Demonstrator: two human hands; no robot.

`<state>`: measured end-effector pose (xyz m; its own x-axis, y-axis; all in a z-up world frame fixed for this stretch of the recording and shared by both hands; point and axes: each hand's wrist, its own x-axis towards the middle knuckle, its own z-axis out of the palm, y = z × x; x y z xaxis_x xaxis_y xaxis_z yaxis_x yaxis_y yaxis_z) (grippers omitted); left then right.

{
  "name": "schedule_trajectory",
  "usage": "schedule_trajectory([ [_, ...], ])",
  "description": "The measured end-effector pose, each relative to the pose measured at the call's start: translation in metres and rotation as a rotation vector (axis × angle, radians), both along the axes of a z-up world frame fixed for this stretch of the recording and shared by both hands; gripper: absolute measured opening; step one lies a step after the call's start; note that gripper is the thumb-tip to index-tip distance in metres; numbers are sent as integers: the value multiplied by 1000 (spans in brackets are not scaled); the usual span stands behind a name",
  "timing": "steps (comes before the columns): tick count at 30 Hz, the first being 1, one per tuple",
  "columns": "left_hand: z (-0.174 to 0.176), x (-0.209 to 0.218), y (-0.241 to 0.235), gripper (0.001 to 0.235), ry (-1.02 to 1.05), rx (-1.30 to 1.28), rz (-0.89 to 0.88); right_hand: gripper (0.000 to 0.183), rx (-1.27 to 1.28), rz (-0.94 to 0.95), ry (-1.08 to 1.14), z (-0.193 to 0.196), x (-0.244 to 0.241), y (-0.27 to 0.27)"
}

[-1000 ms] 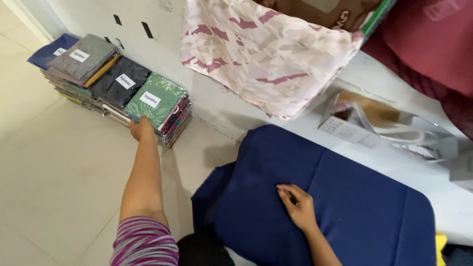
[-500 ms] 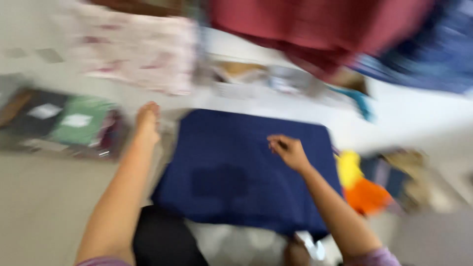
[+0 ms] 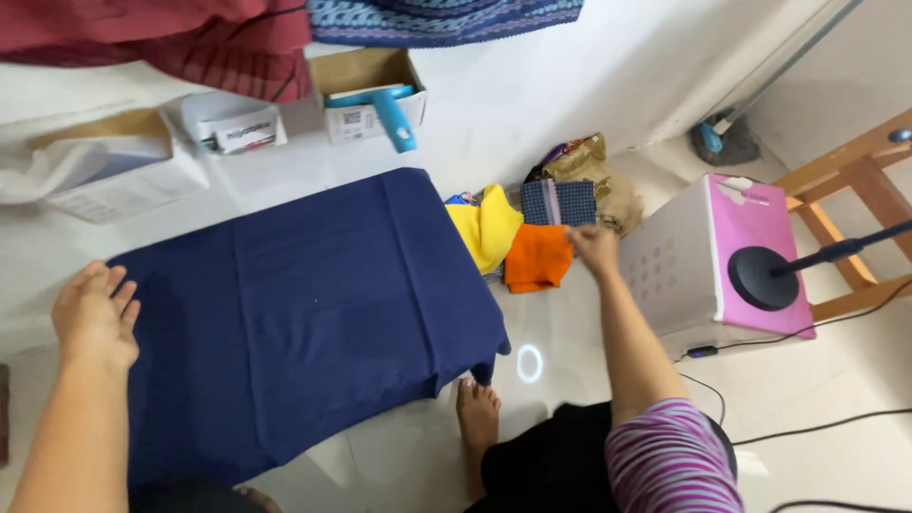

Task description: The person folds a green patterned cloth and places it in a stack. Then, they unfold a yellow cloth on a blue mat, smooth it out, and use a lint roller to clean the surface before folding it.

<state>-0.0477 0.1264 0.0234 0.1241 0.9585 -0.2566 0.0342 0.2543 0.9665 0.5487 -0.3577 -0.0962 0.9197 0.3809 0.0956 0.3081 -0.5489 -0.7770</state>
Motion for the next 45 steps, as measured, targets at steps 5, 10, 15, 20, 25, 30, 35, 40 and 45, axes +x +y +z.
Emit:
schedule_trajectory([
  [5,-2,-6,-1,26,18,85,-32,34,-332,159,469,-55,-21,44],
  [10,3,-11,-7,22,68,90,68,37,-363,258,661,-89,-38,112],
  [15,5,-18,-12,25,-3,53,48,59,-290,-38,987,-107,-58,153],
  [20,27,-17,-28,23,30,-5,77,35,280,-536,1258,-90,-64,174],
  [25,25,-33,-25,24,29,1,92,20,370,-723,1428,-115,-61,168],
  [30,21,-46,-21,18,21,-2,109,16,483,-620,1415,-152,-17,172],
  [35,25,-51,-23,21,1,-2,95,37,501,-731,1353,-32,-65,160],
  [40,24,-63,-25,27,-3,14,72,48,460,-571,1227,-47,-68,158],
  [45,8,-84,-14,21,-12,-5,91,79,331,-428,1355,-179,-27,159],
])
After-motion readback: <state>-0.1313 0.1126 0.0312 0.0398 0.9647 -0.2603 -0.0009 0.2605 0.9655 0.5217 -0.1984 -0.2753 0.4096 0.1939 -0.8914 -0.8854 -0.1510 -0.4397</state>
